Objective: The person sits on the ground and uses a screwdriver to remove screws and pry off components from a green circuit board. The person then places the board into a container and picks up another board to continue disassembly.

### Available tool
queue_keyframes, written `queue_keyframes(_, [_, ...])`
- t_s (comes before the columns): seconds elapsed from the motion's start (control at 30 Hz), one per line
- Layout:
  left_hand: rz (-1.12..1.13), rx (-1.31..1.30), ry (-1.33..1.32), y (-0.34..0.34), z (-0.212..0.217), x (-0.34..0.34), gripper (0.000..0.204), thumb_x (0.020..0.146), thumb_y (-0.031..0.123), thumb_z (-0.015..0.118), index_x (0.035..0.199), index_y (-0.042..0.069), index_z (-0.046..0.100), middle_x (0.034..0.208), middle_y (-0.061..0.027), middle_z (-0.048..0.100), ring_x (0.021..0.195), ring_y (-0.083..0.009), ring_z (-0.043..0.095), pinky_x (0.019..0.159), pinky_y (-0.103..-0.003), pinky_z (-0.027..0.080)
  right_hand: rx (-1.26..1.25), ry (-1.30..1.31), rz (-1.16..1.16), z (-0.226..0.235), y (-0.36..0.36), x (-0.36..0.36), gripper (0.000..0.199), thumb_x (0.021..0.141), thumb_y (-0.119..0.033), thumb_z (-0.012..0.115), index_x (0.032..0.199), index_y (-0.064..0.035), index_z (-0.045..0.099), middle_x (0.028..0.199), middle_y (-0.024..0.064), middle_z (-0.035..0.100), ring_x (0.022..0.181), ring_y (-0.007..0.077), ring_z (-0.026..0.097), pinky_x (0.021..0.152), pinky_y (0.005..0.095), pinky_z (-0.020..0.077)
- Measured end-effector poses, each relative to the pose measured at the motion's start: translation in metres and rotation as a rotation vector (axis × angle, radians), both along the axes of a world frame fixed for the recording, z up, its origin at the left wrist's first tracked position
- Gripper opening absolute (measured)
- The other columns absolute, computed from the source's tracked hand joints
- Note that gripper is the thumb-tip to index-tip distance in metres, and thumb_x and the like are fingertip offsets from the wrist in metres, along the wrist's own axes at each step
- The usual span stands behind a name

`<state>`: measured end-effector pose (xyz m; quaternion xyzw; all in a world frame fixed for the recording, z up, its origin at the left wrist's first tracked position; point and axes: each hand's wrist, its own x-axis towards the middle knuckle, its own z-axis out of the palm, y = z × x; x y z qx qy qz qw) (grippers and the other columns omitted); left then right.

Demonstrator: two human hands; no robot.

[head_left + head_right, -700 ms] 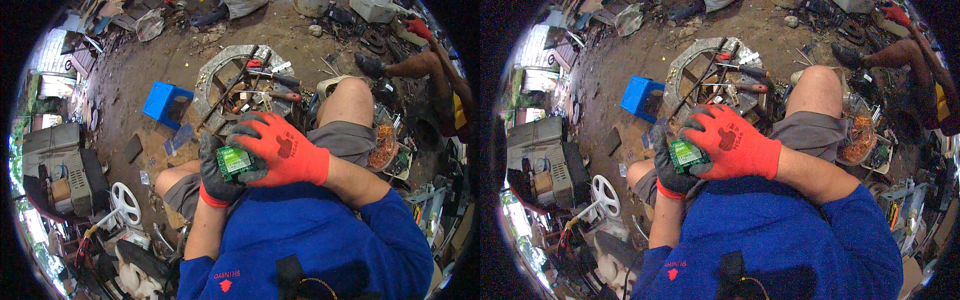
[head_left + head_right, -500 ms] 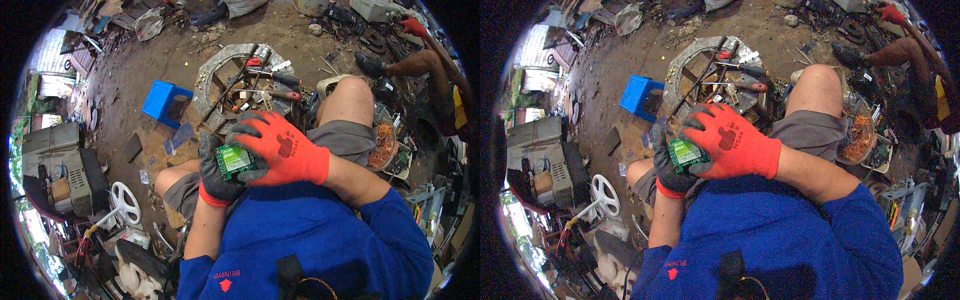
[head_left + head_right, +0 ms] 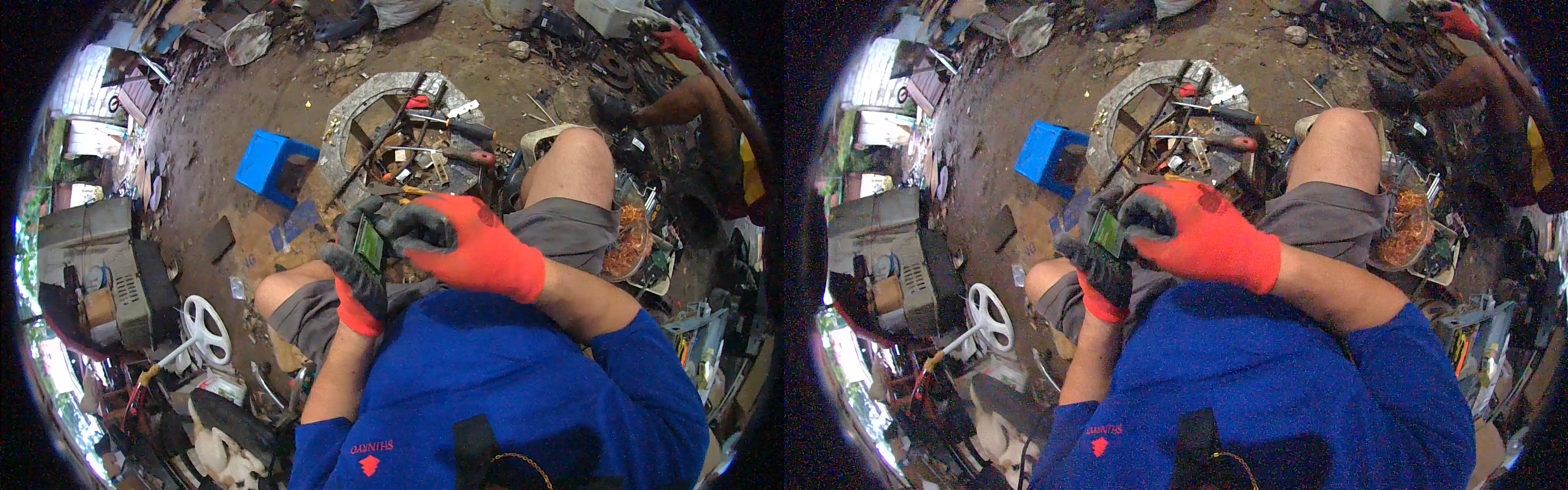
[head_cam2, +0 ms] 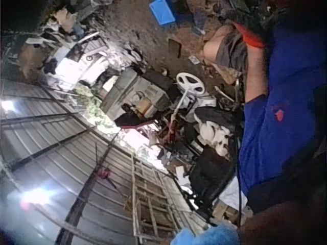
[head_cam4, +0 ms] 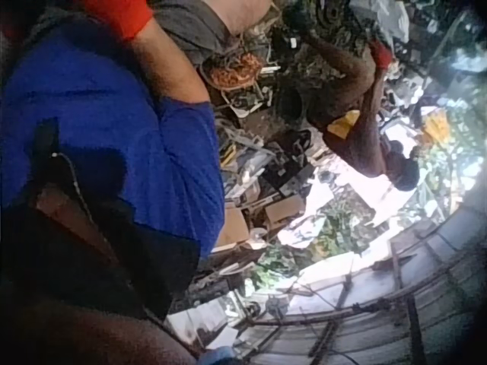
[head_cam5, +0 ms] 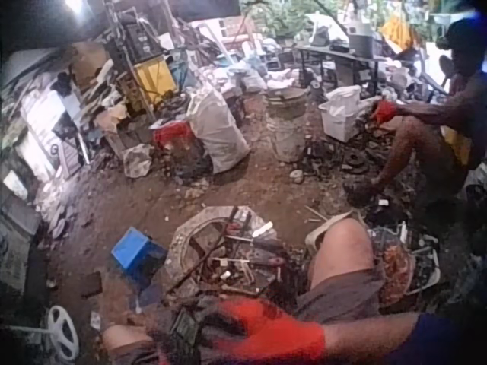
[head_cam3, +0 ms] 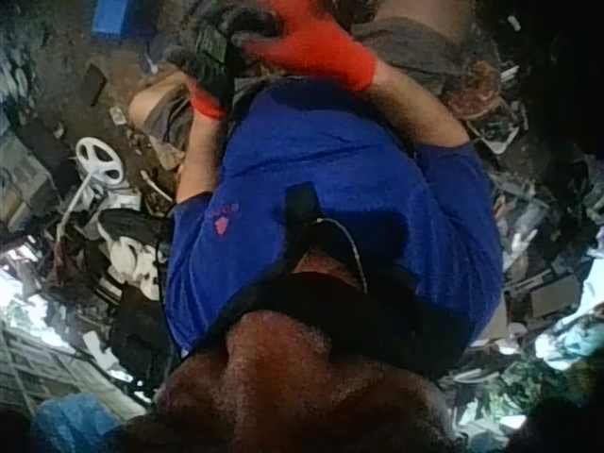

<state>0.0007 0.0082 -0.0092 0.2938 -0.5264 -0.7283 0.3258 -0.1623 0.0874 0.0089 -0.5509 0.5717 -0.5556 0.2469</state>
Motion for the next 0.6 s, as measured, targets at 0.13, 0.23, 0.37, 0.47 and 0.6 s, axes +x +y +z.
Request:
queue_keyframes(0.13, [0.019,-0.133,0.018,0.007,0.016,-0.011,0.099,0.075,0.080,0.048,0.134,0.002,0.040,0.121,-0.0115,0.054,0.108,-0.0234,0.055,0.093,-0.037,0.046,0.070,-0.178,0.116,0.012,-0.003,0.008,0.031,0.073,-0.014,0.077,0.100,-0.0029,0.066,0.092,0.0122,0.068,0.085,0.0242,0.067,0.079,0.0332,0.0512])
queue_keyframes(0.23, [0.006,-0.057,0.040,0.013,0.019,-0.009,0.108,0.067,0.083,0.052,0.137,0.002,0.036,0.121,-0.0123,0.053,0.109,-0.0241,0.055,0.092,-0.038,0.048,0.071,-0.204,0.167,0.018,-0.001,0.009,0.030,0.073,-0.014,0.077,0.099,-0.0034,0.067,0.091,0.0120,0.068,0.083,0.0238,0.067,0.078,0.0329,0.0512])
queue_keyframes(0.37, [0.011,-0.034,0.071,0.019,0.023,-0.011,0.114,0.063,0.084,0.055,0.138,0.001,0.034,0.119,-0.0121,0.052,0.106,-0.0244,0.056,0.089,-0.038,0.050,0.079,-0.148,0.181,0.017,0.001,0.011,0.028,0.073,-0.014,0.077,0.096,-0.0031,0.068,0.090,0.0125,0.068,0.082,0.0238,0.067,0.076,0.0330,0.0513])
queue_keyframes(0.47, [0.041,-0.087,0.040,0.017,0.013,-0.007,0.117,0.060,0.084,0.057,0.138,0.000,0.033,0.118,-0.0114,0.052,0.104,-0.0234,0.057,0.088,-0.037,0.050,0.101,-0.188,0.189,0.018,0.002,0.013,0.027,0.073,-0.014,0.077,0.096,-0.0030,0.068,0.090,0.0126,0.068,0.082,0.0238,0.067,0.076,0.0330,0.0514])
queue_keyframes(0.6, [0.071,-0.117,0.001,0.014,-0.001,0.000,0.118,0.058,0.081,0.063,0.137,-0.001,0.034,0.117,-0.0105,0.052,0.104,-0.0219,0.057,0.088,-0.037,0.050,0.092,-0.192,0.136,0.014,0.004,0.017,0.025,0.073,-0.013,0.076,0.095,-0.0034,0.068,0.089,0.0122,0.068,0.082,0.0228,0.067,0.075,0.0333,0.0515])
